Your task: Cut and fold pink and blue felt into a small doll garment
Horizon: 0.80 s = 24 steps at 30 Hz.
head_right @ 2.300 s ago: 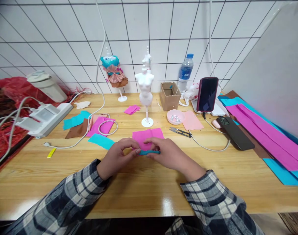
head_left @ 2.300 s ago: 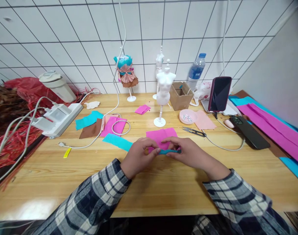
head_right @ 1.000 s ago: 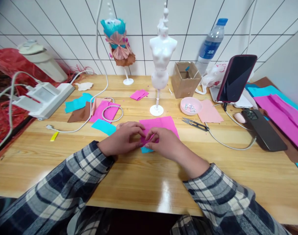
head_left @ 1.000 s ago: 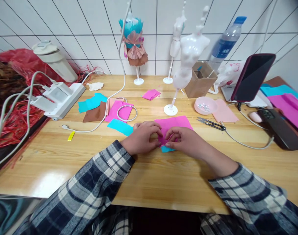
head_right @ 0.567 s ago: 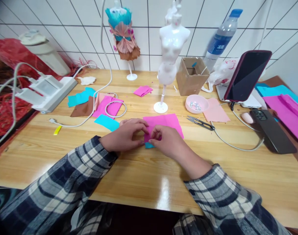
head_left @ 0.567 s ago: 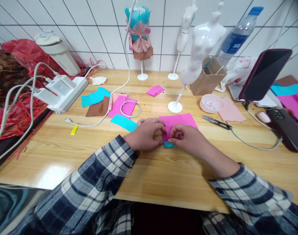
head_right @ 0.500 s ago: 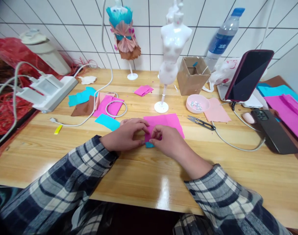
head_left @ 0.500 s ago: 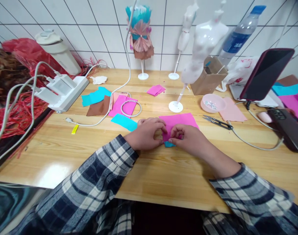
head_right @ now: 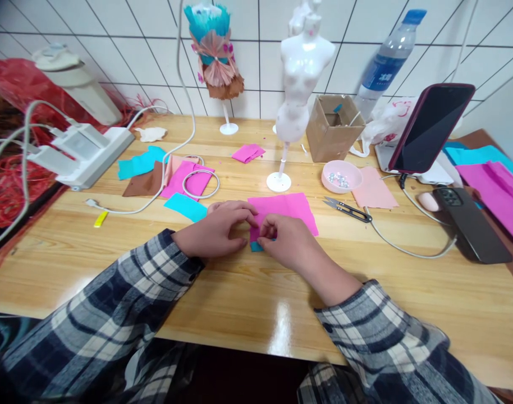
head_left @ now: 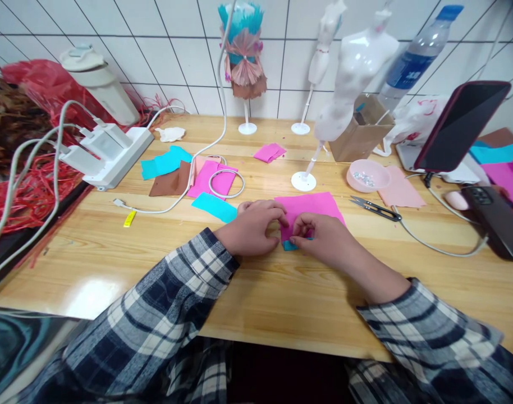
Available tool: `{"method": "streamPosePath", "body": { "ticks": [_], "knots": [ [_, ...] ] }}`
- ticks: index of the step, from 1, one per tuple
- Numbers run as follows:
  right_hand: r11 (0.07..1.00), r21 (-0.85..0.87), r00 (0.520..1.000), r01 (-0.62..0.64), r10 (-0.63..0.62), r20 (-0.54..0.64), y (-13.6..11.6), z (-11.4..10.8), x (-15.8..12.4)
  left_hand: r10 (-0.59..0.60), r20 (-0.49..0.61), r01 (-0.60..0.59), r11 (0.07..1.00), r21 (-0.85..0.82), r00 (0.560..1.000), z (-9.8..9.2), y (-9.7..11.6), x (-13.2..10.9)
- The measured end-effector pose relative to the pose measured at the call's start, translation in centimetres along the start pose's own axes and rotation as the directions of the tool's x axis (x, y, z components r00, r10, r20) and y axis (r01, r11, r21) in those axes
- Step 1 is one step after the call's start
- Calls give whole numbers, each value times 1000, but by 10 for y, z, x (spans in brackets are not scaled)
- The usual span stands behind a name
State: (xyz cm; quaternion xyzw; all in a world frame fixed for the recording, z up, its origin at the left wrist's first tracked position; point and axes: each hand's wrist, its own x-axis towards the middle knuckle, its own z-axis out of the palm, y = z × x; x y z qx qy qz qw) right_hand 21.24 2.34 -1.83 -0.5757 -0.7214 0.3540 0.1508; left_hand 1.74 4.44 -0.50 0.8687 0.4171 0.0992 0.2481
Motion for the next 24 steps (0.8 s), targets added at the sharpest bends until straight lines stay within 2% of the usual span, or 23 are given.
{"method": "streamPosePath", "body": {
  "ticks": [12,20,24],
  "knots": [
    [1000,-28,1000,13,-13,9,-4,-1,2,-66,-96,66,998,-4,993,9,8,0],
    [999,43,1000,8,-8,-3,-9,-11,-9,-82,-59,82,997,-12,995,7,9,0],
    [999,36,999,30,-30,18,-5,-13,-11,-21,-52,19,999,-25,998,6,11,-3]
  ]
}}
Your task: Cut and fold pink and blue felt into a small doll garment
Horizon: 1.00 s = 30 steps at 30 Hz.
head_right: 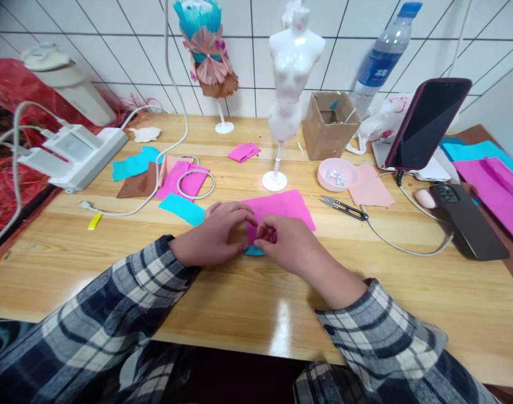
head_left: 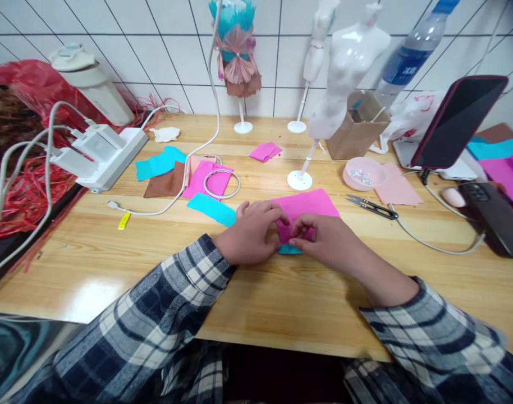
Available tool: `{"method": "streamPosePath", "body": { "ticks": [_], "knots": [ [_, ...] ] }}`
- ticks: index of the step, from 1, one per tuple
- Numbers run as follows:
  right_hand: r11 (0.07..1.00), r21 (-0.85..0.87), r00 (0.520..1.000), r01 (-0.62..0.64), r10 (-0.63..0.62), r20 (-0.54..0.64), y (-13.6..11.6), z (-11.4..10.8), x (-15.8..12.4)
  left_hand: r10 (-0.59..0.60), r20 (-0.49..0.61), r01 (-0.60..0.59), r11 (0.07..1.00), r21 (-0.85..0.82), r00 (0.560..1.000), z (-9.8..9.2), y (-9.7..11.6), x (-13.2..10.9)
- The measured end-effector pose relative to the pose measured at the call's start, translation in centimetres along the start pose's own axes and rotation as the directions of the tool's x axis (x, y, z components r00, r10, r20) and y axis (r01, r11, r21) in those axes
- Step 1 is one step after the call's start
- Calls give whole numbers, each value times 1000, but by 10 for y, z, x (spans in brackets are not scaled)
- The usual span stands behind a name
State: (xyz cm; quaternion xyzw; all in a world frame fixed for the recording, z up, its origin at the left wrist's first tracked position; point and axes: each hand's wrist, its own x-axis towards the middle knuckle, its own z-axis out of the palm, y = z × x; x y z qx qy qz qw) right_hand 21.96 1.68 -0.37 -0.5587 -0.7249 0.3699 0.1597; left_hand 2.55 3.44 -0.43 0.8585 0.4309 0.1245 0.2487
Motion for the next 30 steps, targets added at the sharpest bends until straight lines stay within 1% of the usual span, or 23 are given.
{"method": "streamPosePath", "body": {
  "ticks": [4,7,9,10,11,13,15,17,19,24,28,30],
  "knots": [
    [999,32,999,-6,5,45,6,4,4,40,5,-40,999,-25,999,-1,-3,1],
    [992,126,999,-12,5,54,5,2,3,66,40,-64,996,-59,997,-3,-7,3],
    [983,182,997,20,-33,68,3,0,-1,58,48,-55,997,-53,997,-4,-10,5],
    [982,182,995,55,-68,67,1,-1,-4,40,49,-38,998,-40,998,-5,-11,6],
    [983,156,992,100,-110,57,0,-1,-7,19,49,-18,1000,-25,999,-5,-12,7],
    [978,51,979,201,-203,37,-2,0,-13,-18,55,18,1000,-7,998,-5,-12,7],
    [956,-44,956,290,-287,60,-2,2,-18,-36,60,36,999,-6,998,-6,-11,7],
    [932,-103,935,348,-337,108,-1,5,-21,-34,54,35,999,-6,998,-7,-11,6],
    [915,-143,924,377,-360,129,0,6,-23,-25,54,26,1000,-7,998,-9,-12,5],
    [896,-182,914,406,-397,84,2,5,-24,2,50,-2,1000,-3,999,-11,-15,3],
    [868,-211,894,449,-440,90,5,5,-24,10,37,-12,999,33,999,-10,-17,3],
    [867,-225,895,445,-440,71,8,5,-25,9,21,-10,999,49,1000,-10,-17,4]
  ]
}}
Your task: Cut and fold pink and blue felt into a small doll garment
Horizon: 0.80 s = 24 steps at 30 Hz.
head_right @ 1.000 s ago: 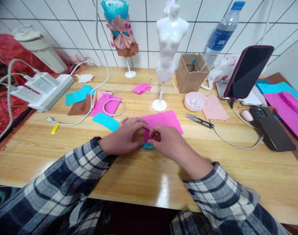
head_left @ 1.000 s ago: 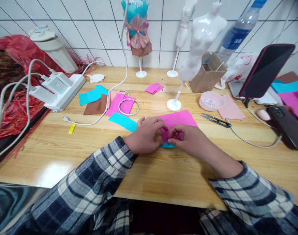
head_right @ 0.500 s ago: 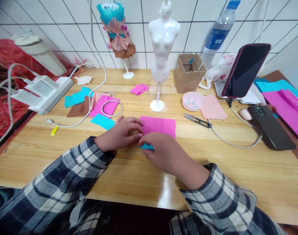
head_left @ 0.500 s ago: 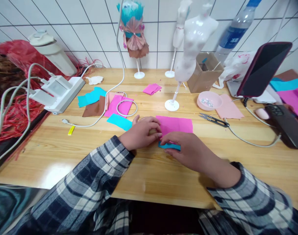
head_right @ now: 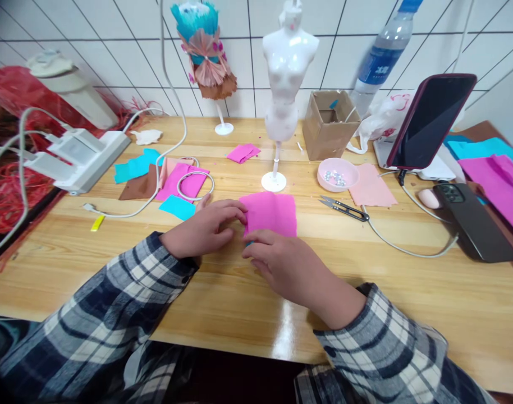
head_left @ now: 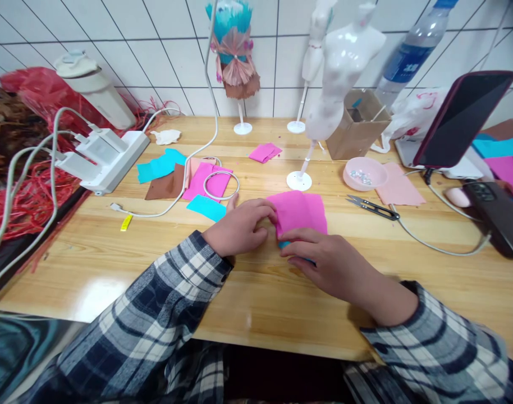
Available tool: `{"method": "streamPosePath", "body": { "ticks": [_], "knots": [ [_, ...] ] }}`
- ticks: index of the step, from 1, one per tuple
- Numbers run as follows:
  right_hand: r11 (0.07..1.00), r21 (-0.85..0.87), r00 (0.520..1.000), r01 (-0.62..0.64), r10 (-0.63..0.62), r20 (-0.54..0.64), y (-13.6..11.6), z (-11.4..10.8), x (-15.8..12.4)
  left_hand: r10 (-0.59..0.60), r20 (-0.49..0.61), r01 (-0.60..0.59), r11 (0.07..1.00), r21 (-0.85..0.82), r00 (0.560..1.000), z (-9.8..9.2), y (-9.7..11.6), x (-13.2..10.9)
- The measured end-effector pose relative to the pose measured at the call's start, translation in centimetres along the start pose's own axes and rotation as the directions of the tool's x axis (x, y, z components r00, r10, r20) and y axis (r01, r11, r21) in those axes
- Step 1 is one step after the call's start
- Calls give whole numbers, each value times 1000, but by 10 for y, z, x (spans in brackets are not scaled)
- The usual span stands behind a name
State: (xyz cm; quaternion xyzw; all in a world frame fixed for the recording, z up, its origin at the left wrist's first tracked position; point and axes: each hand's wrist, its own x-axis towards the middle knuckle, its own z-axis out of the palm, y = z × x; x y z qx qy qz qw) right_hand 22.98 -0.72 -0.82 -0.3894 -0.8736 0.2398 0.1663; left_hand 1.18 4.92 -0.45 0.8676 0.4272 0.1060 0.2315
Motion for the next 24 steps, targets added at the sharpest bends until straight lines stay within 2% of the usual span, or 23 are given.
{"method": "streamPosePath", "body": {
  "ticks": [7,11,14,17,20,24],
  "knots": [
    [1000,-9,1000,-13,13,20,5,2,-6,-19,-35,21,999,46,999,3,2,3],
    [1000,-8,1000,15,-15,-1,1,2,-8,-18,-66,23,997,73,998,7,0,3],
    [999,33,1000,-7,7,0,-3,-2,-8,-10,-91,17,998,69,996,8,-2,3],
    [984,88,987,-157,161,-29,1,-15,-7,45,-142,-41,999,28,989,8,-4,5],
    [932,16,927,-363,363,-94,22,-34,-8,119,-290,-141,988,-56,950,6,-3,6],
    [881,-154,890,-448,456,24,55,-50,-16,133,-451,-195,976,-95,883,2,-1,5]
  ]
}}
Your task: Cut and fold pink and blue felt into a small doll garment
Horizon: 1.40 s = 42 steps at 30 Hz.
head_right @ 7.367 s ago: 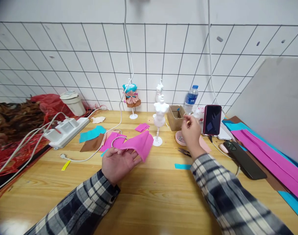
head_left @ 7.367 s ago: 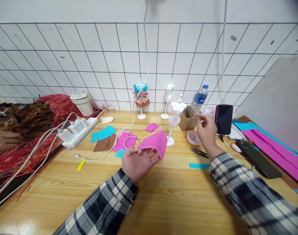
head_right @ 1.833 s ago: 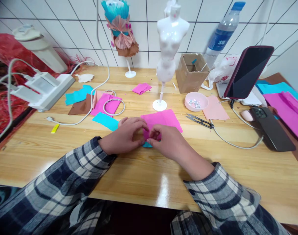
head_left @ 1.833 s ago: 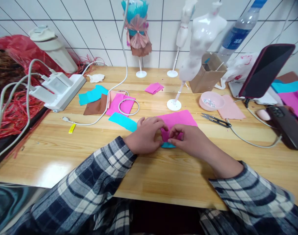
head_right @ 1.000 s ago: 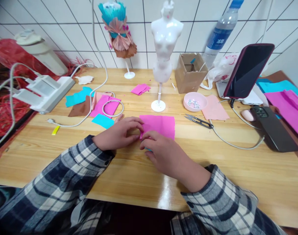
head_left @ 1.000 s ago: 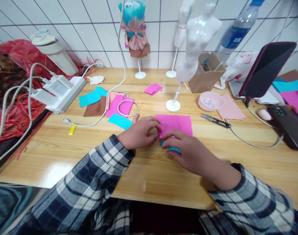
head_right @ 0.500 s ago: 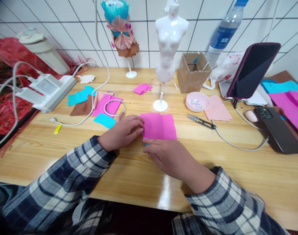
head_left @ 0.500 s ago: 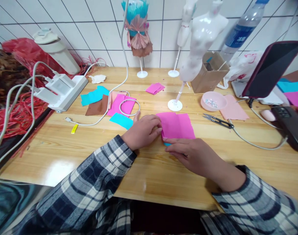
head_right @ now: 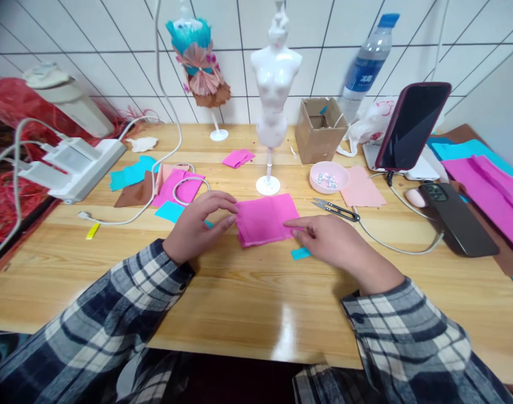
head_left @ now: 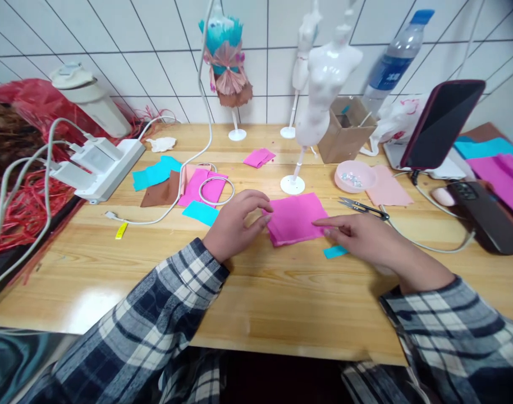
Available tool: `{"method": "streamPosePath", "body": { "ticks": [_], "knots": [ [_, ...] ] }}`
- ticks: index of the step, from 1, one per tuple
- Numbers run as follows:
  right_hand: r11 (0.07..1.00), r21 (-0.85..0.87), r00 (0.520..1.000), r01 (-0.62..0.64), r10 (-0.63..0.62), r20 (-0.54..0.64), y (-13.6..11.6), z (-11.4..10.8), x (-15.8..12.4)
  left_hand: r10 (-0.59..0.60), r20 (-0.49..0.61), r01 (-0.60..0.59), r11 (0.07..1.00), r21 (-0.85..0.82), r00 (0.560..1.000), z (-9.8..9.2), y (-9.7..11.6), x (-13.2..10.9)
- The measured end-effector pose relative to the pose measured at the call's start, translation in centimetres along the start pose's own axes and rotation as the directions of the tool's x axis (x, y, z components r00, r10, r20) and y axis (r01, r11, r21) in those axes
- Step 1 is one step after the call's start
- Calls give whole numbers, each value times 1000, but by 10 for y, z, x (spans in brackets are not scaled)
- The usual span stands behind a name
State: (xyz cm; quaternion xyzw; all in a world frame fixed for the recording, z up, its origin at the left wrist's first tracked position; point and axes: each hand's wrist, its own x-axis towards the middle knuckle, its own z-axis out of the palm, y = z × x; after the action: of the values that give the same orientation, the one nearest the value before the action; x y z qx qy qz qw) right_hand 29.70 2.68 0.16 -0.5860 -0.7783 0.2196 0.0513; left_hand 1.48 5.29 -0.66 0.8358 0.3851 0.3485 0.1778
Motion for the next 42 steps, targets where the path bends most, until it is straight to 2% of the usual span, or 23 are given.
{"method": "streamPosePath", "body": {
  "ticks": [2,4,7,10,13,17,24,32,36,42],
  "knots": [
    [998,-57,999,-31,32,5,11,0,0,25,21,-25,1000,5,999,0,0,0],
    [997,-55,998,-49,47,-30,17,2,0,71,132,-74,997,23,989,3,-1,0],
    [1000,11,999,-13,13,-29,19,4,0,104,351,-135,989,64,931,8,-3,1],
    [999,44,1000,-18,19,-23,19,4,1,44,438,-122,981,151,898,11,-2,1],
    [998,44,998,-46,48,-41,18,3,1,-35,417,-65,972,224,908,9,0,0],
    [998,53,999,-34,36,-34,18,4,2,-134,350,57,973,224,927,12,3,0],
    [996,76,999,-52,52,3,22,6,4,-268,278,184,938,294,922,22,11,-2],
    [992,112,999,-49,47,20,29,10,5,-272,362,192,951,241,892,14,4,-3],
    [990,130,998,-55,52,27,29,8,4,-264,358,189,954,232,896,11,3,-3],
    [965,258,999,-40,44,-9,30,0,-1,-247,359,177,960,217,900,9,2,-3]
  ]
}}
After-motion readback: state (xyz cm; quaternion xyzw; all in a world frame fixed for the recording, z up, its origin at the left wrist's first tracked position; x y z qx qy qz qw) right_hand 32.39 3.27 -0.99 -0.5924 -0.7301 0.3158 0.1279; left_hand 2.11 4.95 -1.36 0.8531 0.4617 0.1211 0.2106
